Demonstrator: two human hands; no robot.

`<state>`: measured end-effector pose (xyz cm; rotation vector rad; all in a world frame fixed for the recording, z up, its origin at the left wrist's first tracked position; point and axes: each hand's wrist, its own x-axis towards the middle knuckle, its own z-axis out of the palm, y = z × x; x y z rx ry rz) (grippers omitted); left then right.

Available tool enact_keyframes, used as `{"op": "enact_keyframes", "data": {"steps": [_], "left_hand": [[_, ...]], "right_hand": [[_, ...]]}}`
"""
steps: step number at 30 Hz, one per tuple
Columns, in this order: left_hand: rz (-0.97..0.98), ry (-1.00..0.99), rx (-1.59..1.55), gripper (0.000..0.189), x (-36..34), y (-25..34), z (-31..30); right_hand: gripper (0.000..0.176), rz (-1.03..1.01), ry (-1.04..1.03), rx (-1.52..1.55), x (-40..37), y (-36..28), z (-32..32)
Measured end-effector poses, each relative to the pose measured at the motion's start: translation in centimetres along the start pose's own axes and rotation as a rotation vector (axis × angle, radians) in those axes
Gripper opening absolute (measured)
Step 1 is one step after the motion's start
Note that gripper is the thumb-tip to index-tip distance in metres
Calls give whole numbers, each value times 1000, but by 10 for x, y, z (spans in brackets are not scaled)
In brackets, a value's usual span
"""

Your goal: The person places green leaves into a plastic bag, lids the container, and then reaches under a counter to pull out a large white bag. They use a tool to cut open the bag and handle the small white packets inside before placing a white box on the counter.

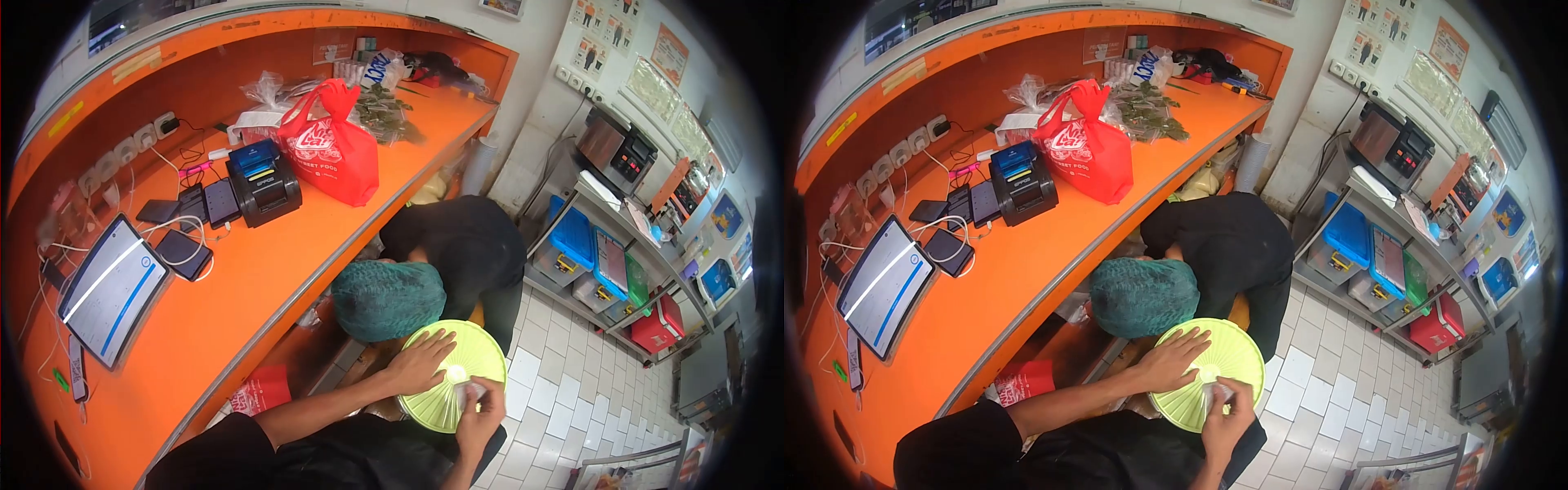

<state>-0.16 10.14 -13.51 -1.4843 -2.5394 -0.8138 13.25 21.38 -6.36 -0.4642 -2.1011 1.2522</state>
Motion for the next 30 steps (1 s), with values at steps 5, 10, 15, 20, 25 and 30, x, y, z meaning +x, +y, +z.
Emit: {"op": "enact_keyframes", "data": {"steps": [5,10,15,20,25,30], "left_hand": [[-18,29,-88,55,2,-3,-3],[-31,33,-159,47,0,-4,-3],[-12,12,-116,47,3,1,-12],[157,-119,-64,51,5,8,-18],[133,-58,-321,48,4,4,-17],[119,-26,-393,28,6,-7,-14]], "right_hand": [[34,-338,-112,-291,8,34,15],[40,-358,-188,-422,2,36,26],[38,-338,-124,-349,0,45,27],[65,133,-88,141,-1,48,18],[88,284,-173,436,3,37,11],[83,208,-344,281,4,44,12]]}}
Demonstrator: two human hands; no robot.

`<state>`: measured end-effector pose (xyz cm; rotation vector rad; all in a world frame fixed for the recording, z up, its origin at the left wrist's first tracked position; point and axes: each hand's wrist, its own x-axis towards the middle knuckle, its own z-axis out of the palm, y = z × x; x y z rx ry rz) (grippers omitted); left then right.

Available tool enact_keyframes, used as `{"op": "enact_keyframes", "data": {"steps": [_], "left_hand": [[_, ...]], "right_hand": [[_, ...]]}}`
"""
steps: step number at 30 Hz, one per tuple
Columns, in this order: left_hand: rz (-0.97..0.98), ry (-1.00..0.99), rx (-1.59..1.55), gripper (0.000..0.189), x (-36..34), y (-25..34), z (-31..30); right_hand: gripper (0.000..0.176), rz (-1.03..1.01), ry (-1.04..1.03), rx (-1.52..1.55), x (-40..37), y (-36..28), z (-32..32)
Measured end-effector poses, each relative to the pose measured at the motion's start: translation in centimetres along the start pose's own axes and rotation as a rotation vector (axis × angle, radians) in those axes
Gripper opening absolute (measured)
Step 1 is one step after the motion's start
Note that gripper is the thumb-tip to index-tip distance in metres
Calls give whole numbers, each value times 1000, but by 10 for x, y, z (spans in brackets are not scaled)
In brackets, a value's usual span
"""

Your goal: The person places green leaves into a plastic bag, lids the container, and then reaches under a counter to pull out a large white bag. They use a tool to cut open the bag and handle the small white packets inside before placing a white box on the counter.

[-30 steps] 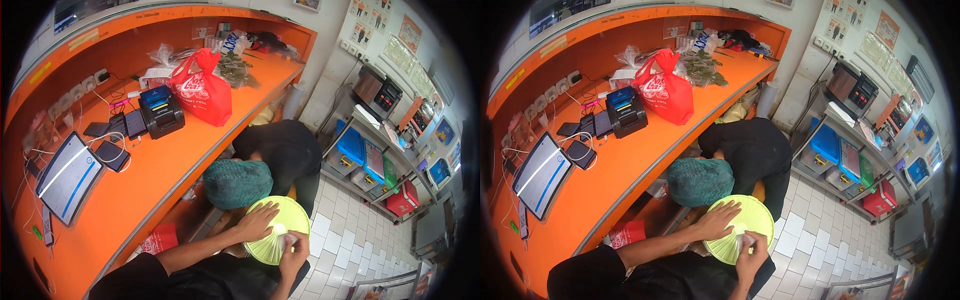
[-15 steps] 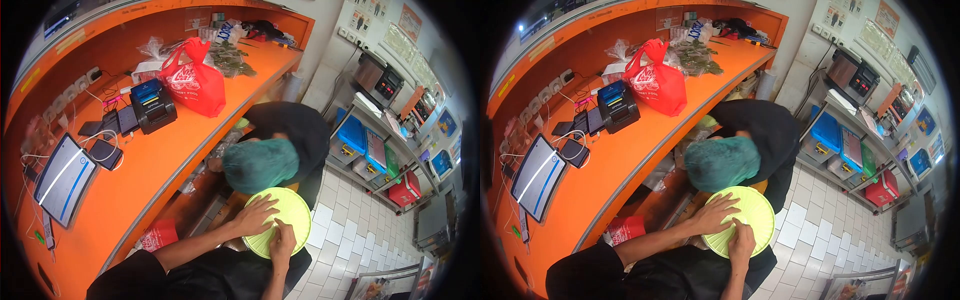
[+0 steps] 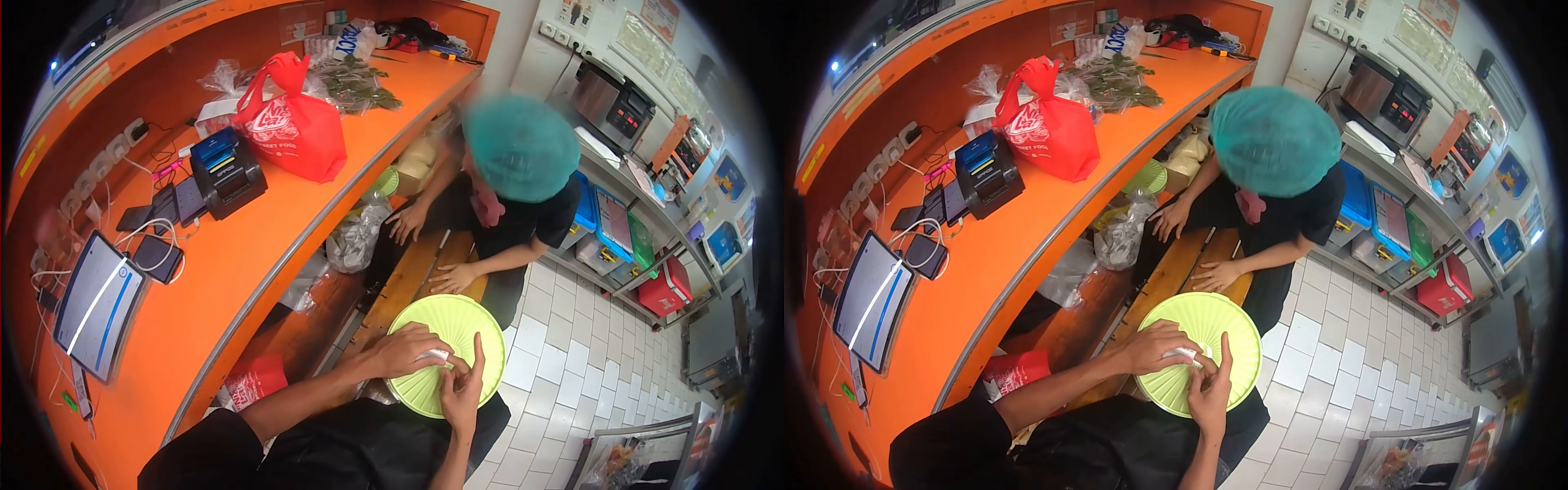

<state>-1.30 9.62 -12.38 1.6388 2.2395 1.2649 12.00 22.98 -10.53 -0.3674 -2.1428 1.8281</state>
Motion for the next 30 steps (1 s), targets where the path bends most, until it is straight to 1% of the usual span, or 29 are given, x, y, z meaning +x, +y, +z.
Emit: {"op": "enact_keyframes", "data": {"steps": [3,5,6,8,9,12,13,14,16,17,19,20,21,22,24,26,27,29,30], "left_hand": [[40,29,-3,25,4,2,0],[12,111,-90,25,5,5,0],[23,109,-88,25,5,6,-1],[-57,140,-196,26,2,8,0],[-7,149,-190,28,1,5,1],[36,164,-134,26,1,1,8],[83,158,-86,29,3,-1,9],[89,156,-82,29,2,-3,9],[56,0,70,34,3,3,2],[46,-29,53,38,1,-1,4],[41,-49,75,37,1,1,1],[36,-64,94,37,2,2,-1],[41,-66,97,37,2,4,-3],[58,-55,55,36,4,6,-6],[83,-42,16,35,7,10,-9],[-31,-61,-47,32,6,13,-9],[-27,-60,-43,32,6,13,-8],[-155,-73,-87,29,5,11,-6],[-154,-72,-82,29,3,7,-2]], "right_hand": [[83,-63,48,-21,1,1,0],[87,-12,19,-45,2,-3,-2],[87,-20,27,-45,3,-1,-5],[88,9,-45,75,4,6,-11],[81,8,-39,149,5,7,-11],[79,13,-82,157,6,6,-13],[76,17,-76,184,7,3,-12],[76,10,-72,186,7,6,-12],[73,-2,-10,218,9,11,-11],[73,-3,-8,220,8,13,-11],[66,45,16,205,9,13,-9],[66,42,19,207,9,14,-9],[62,28,34,151,10,18,-8],[59,13,48,94,10,20,-8],[56,2,45,72,10,22,-7],[53,-10,40,50,11,23,-8],[53,-24,54,14,11,23,-8],[52,-42,68,-19,11,22,-8],[52,-35,70,-20,11,21,-8]]}}
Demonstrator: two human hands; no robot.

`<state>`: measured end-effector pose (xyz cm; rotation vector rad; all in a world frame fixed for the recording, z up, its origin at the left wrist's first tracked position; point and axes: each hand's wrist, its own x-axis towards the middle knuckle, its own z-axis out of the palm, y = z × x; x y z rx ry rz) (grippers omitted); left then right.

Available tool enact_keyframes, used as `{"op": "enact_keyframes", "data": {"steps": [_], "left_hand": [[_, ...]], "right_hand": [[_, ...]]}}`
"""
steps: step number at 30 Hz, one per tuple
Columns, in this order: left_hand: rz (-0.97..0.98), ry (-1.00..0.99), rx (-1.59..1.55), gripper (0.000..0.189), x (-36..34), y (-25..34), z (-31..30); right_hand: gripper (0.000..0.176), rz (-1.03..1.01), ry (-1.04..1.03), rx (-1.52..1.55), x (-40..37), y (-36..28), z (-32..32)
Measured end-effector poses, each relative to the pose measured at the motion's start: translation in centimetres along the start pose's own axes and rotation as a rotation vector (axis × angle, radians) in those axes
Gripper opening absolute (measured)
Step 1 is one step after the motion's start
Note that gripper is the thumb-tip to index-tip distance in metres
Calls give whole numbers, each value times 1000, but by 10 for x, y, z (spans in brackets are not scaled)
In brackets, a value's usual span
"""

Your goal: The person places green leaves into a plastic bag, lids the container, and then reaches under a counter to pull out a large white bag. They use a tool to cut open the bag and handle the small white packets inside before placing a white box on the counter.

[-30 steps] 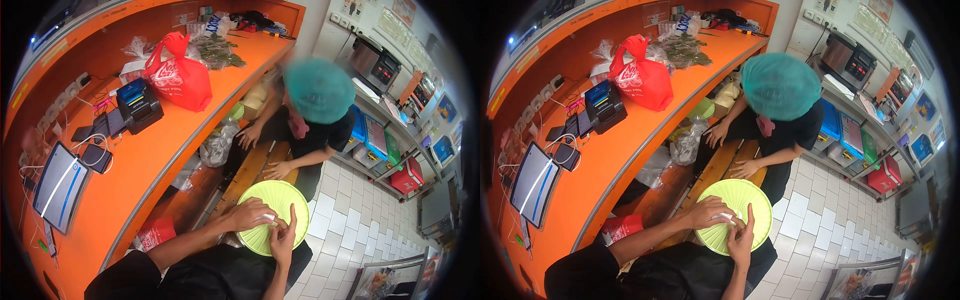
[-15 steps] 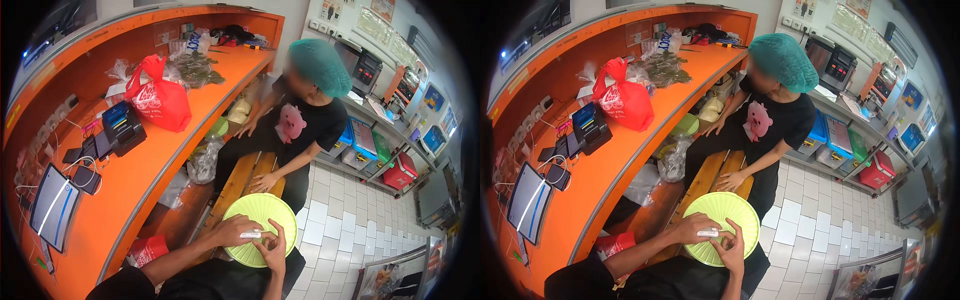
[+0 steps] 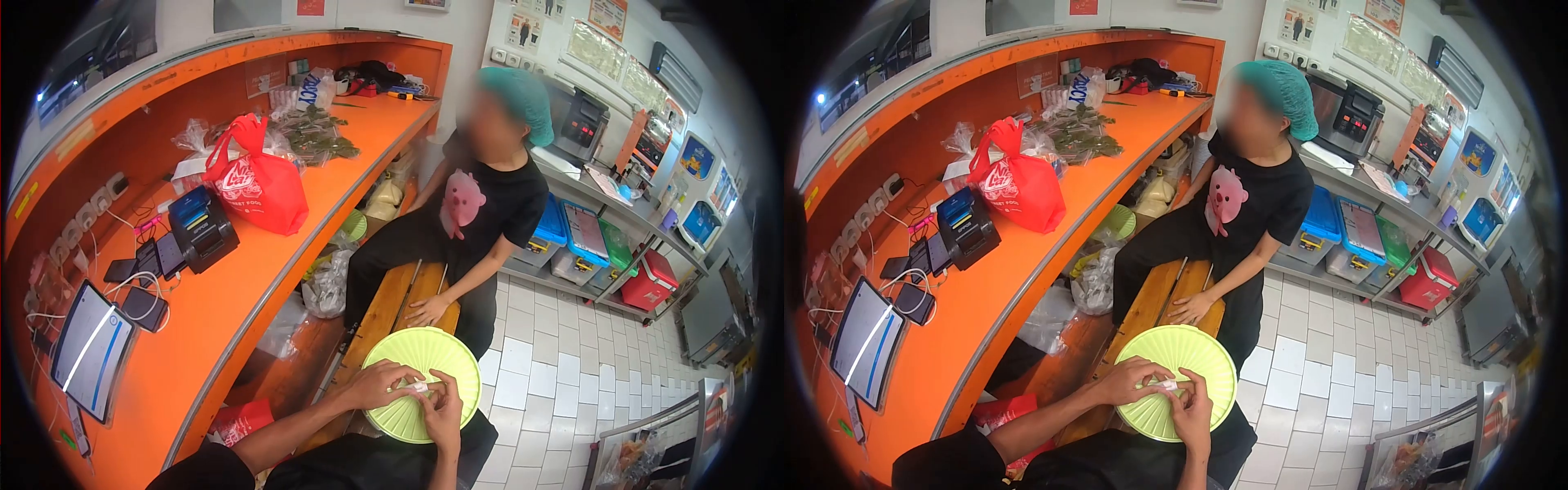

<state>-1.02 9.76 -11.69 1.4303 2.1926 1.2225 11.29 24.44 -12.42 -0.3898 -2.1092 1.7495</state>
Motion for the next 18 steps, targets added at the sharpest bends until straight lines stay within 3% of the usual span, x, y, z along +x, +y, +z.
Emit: {"op": "enact_keyframes", "data": {"steps": [2,18], "left_hand": [[26,84,-43,28,-1,-9,6],[-14,184,-74,34,-9,2,9]], "right_hand": [[51,-1,2,2,0,-2,1],[45,-23,-90,50,-7,-9,5]]}}
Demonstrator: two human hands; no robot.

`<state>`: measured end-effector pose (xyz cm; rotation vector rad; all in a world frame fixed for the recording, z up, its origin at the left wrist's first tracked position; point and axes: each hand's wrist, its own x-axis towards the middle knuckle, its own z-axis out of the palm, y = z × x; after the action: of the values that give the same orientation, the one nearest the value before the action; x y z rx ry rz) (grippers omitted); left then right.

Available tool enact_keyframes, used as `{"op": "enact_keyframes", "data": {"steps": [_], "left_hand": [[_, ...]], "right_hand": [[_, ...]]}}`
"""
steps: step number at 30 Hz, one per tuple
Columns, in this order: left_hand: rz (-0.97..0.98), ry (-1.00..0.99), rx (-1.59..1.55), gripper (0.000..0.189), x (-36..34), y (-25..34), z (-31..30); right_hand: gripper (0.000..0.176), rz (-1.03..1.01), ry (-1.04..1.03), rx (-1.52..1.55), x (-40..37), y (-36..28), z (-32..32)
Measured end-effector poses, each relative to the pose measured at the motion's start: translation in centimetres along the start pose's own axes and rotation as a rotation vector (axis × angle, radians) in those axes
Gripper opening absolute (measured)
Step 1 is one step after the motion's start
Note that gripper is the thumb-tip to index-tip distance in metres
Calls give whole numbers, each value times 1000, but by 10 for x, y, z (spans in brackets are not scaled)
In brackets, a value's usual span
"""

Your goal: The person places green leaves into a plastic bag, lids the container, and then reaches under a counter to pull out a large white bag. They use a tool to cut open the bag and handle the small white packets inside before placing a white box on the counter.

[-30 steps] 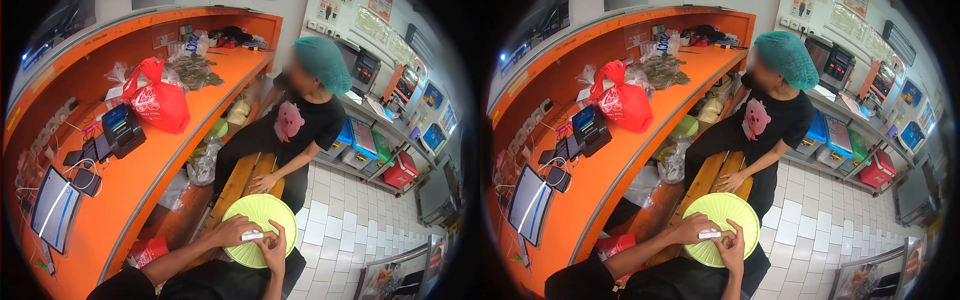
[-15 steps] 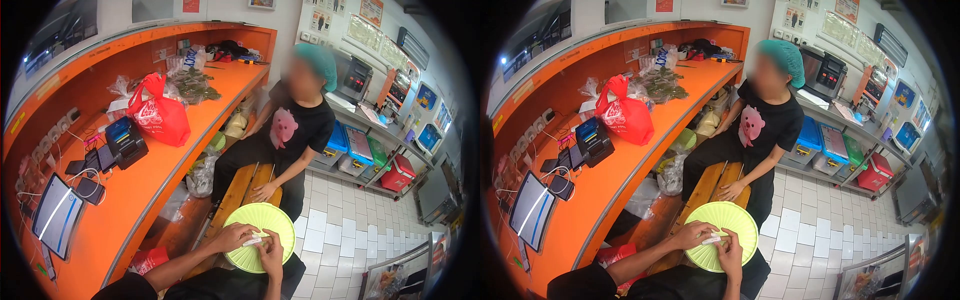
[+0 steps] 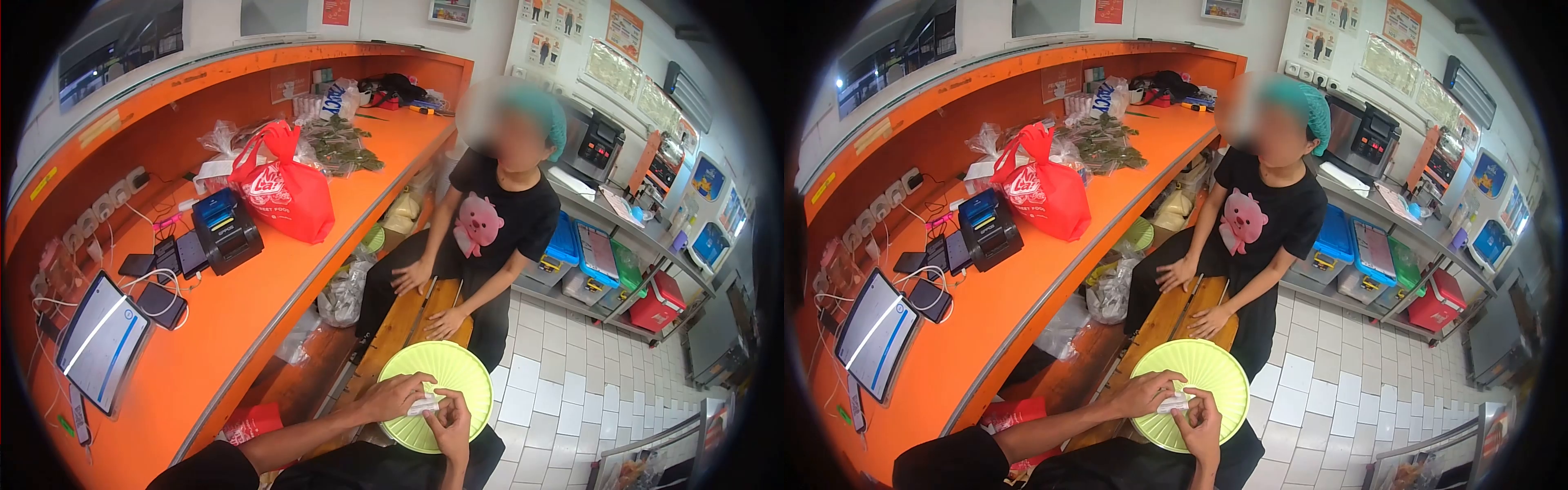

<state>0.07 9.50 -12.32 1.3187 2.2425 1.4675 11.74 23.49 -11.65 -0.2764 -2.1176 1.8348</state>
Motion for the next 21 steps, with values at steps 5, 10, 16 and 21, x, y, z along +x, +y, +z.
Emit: {"op": "enact_keyframes", "data": {"steps": [5,10,16,21], "left_hand": [[-135,11,-28,31,-2,2,1],[-43,61,-15,24,-1,-4,4],[8,95,-145,11,-12,15,-8],[288,-669,-790,29,-53,139,-80]], "right_hand": [[40,-23,-30,-26,3,-7,4],[37,-1,44,-46,4,1,7],[24,-55,237,-117,3,0,7],[17,-30,280,-57,6,11,1]]}}
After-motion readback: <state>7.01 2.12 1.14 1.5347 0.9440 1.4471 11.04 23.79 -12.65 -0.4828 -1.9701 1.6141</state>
